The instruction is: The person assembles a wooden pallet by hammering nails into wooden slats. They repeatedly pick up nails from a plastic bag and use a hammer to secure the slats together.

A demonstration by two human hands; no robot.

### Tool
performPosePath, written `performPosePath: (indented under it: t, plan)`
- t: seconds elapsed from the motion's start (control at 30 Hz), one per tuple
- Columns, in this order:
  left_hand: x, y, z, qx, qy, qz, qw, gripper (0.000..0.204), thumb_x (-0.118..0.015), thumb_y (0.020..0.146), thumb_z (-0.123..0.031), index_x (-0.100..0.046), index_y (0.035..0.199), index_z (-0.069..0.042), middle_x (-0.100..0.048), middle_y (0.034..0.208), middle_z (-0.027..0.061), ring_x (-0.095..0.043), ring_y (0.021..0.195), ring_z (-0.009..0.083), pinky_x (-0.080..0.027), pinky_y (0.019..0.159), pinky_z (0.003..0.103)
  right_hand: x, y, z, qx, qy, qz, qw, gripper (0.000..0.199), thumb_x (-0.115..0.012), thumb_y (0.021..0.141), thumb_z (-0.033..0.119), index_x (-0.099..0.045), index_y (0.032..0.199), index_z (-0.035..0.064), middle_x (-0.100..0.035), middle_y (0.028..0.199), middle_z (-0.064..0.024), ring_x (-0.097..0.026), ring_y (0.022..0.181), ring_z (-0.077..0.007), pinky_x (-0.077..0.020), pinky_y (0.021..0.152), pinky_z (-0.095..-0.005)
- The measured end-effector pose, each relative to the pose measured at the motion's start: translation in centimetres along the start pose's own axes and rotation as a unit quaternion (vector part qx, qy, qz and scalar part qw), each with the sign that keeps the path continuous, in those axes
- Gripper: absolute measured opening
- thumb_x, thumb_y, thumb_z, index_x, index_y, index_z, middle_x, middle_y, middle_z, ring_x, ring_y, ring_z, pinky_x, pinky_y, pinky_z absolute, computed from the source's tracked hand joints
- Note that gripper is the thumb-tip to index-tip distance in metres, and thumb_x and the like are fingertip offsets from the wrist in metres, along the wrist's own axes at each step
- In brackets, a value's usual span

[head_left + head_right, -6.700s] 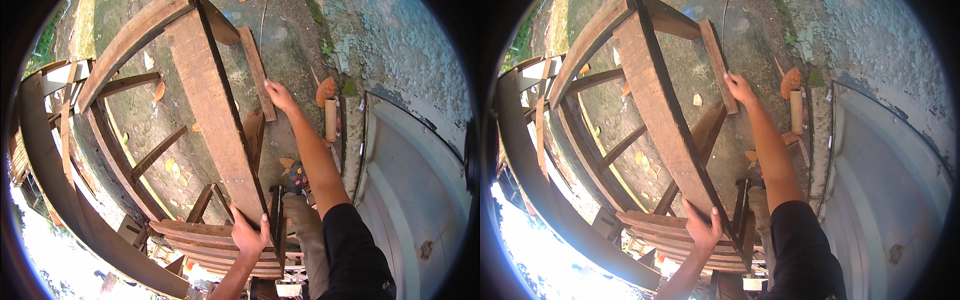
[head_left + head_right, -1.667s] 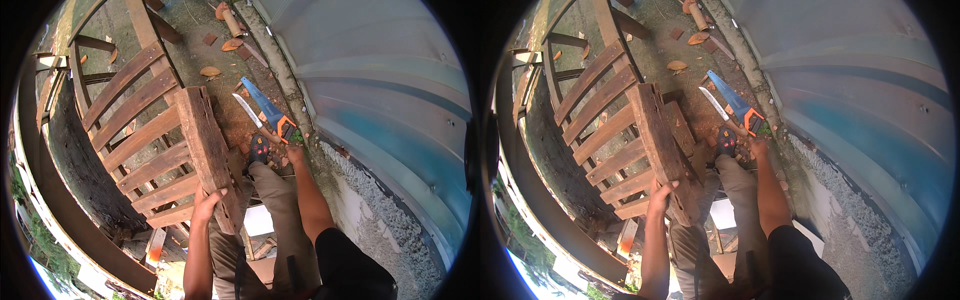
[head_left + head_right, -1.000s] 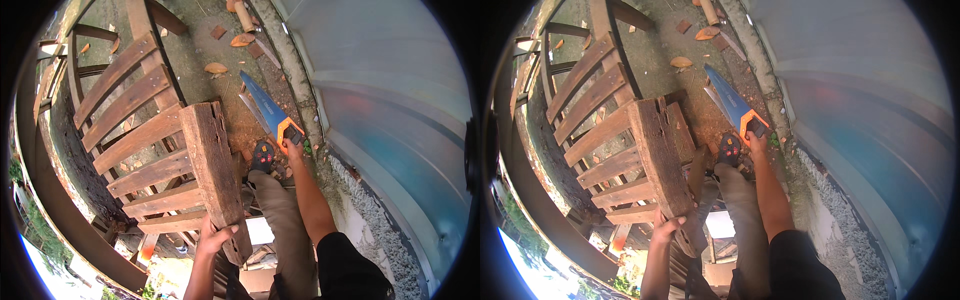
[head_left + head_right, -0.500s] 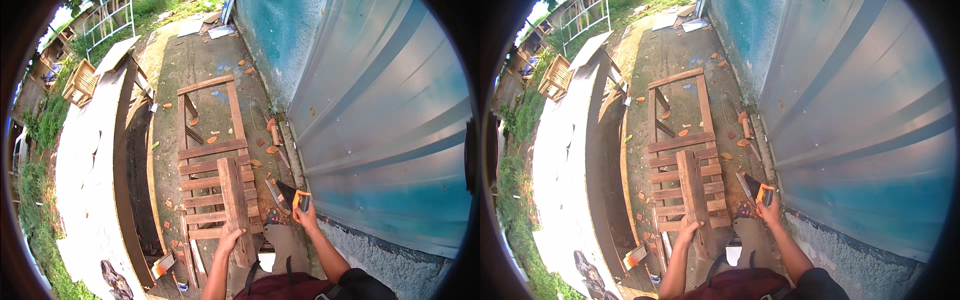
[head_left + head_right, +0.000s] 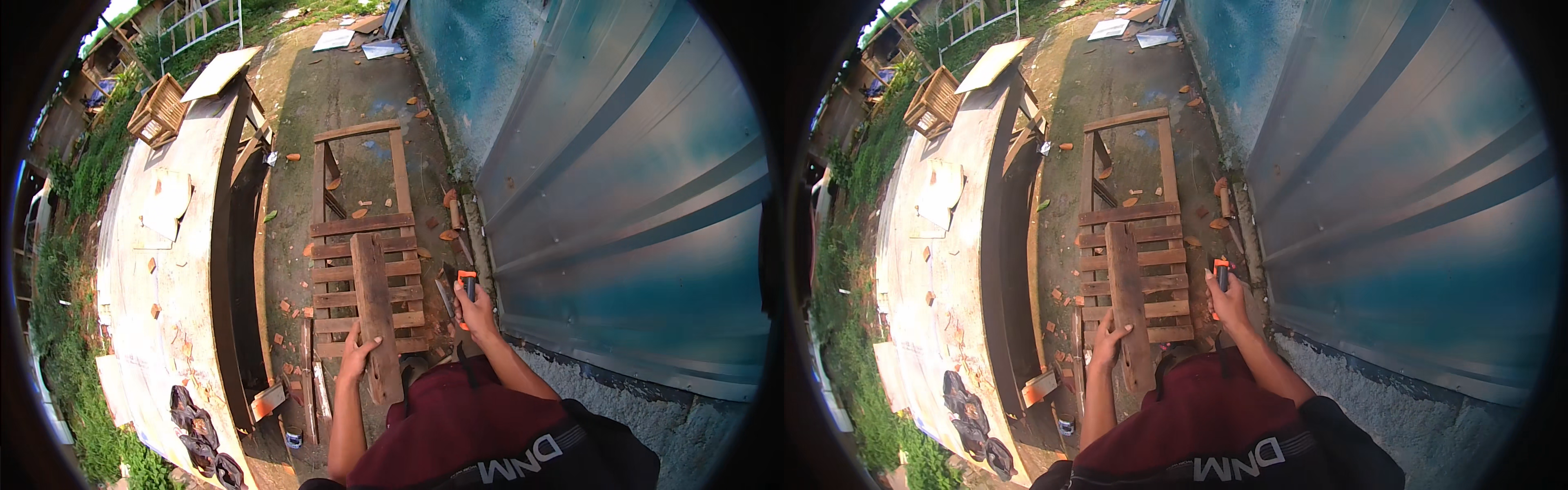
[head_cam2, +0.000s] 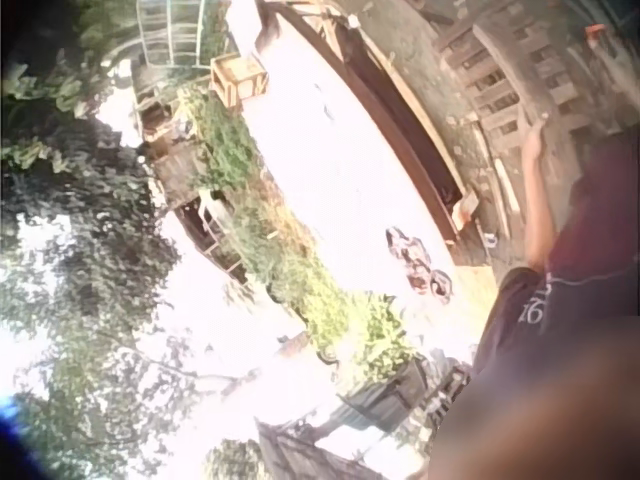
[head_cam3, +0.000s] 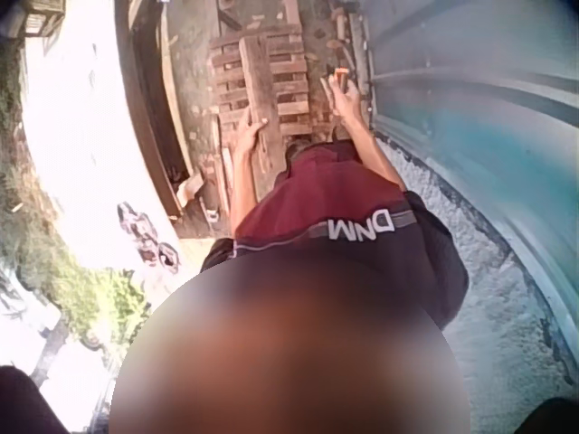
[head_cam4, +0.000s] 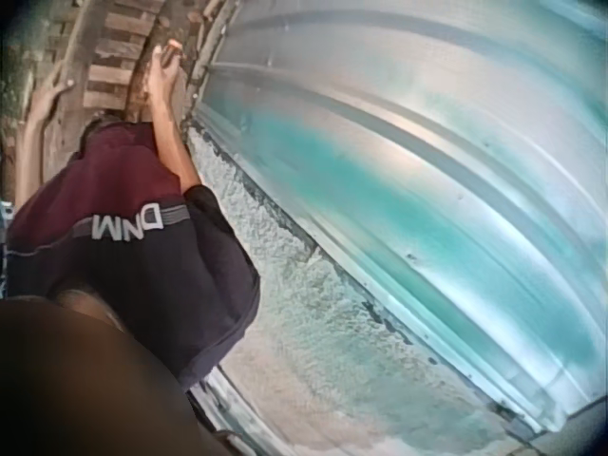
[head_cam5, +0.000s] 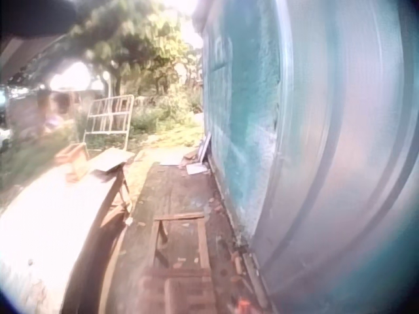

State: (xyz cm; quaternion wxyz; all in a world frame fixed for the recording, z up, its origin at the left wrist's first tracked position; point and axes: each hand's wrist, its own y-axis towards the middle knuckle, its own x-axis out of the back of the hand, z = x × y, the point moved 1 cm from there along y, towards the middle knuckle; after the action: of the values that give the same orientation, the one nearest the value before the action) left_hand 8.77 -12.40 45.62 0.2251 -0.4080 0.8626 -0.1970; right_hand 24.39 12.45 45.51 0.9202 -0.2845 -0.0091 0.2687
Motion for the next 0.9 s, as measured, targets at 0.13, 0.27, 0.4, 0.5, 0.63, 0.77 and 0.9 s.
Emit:
performPosePath:
  t: [0.13,0.27,0.4,0.5,0.63,0.77,0.9]
  plan:
    - [-0.9,0.4,0.1,0.004,-0.091,-0.062,0.994,0.074,-0.071,0.083,-0.006,-0.04,0.15,0.002,-0.057,0.137,0.0175,-0.056,0.125,0.029,-0.043,0.107,0.038,1.8,10.3,-0.2,-0.05,-0.032,0.025,0.998,0.034,-0.066,0.1,0.039,-0.052,0.091,0.0092,-0.055,0.069,0.0,-0.052,0.049,-0.0091,-0.0426,0.044,-0.0267]
    - [-2.1,1.2,0.7,-0.012,-0.162,-0.178,0.971,0.064,-0.068,0.089,-0.009,-0.044,0.148,0.0,-0.058,0.136,0.0157,-0.058,0.124,0.0286,-0.044,0.107,0.039,4.0,20.6,-0.8,-0.101,-0.146,0.049,0.983,0.039,-0.068,0.097,0.041,-0.054,0.084,0.008,-0.055,0.067,-0.0011,-0.053,0.051,-0.0115,-0.0442,0.046,-0.0279]
    - [-4.8,3.4,0.7,-0.02,-0.235,-0.242,0.941,0.059,-0.065,0.094,-0.014,-0.045,0.146,0.001,-0.059,0.136,0.0163,-0.059,0.121,0.0309,-0.046,0.105,0.041,4.5,27.0,-0.3,-0.158,-0.204,0.068,0.964,0.041,-0.07,0.096,0.041,-0.056,0.081,0.0053,-0.059,0.068,-0.0031,-0.06,0.055,-0.0147,-0.0507,0.052,-0.0309]
    - [-7.7,4.6,-0.5,-0.032,-0.298,-0.238,0.924,0.053,-0.064,0.095,-0.015,-0.048,0.143,0.001,-0.06,0.133,0.0167,-0.06,0.119,0.0317,-0.047,0.104,0.043,4.0,29.9,-0.9,-0.159,-0.195,0.058,0.966,0.039,-0.069,0.096,0.04,-0.06,0.087,0.0032,-0.066,0.073,-0.006,-0.066,0.062,-0.0162,-0.0554,0.058,-0.0322]
    - [-9.0,5.9,-0.9,-0.049,-0.312,-0.283,0.906,0.049,-0.064,0.095,-0.013,-0.05,0.14,0.002,-0.062,0.13,0.016,-0.062,0.117,0.0294,-0.048,0.103,0.042,3.1,31.6,-0.8,-0.165,-0.183,0.062,0.967,0.038,-0.069,0.097,0.039,-0.063,0.103,0.0011,-0.073,0.085,-0.0114,-0.07,0.073,-0.0182,-0.057,0.065,-0.0316]
    - [-7.4,6.4,0.2,-0.045,-0.292,-0.255,0.921,0.055,-0.065,0.094,-0.011,-0.046,0.144,0.003,-0.061,0.133,0.0151,-0.062,0.118,0.0291,-0.047,0.105,0.041,3.7,34.0,-0.4,-0.185,-0.25,0.131,0.941,0.043,-0.069,0.098,0.038,-0.063,0.112,-0.0014,-0.075,0.092,-0.0138,-0.072,0.08,-0.0193,-0.0578,0.071,-0.0313]
    - [-11.2,8.7,-4.8,-0.09,-0.274,-0.255,0.923,0.059,-0.066,0.094,-0.011,-0.043,0.147,0.002,-0.06,0.135,0.0143,-0.061,0.121,0.0284,-0.046,0.106,0.04,5.9,37.4,0.8,-0.225,-0.275,0.118,0.927,0.035,-0.069,0.097,0.036,-0.063,0.1,0.0023,-0.075,0.088,-0.0145,-0.07,0.071,-0.0195,-0.0553,0.064,-0.0323]
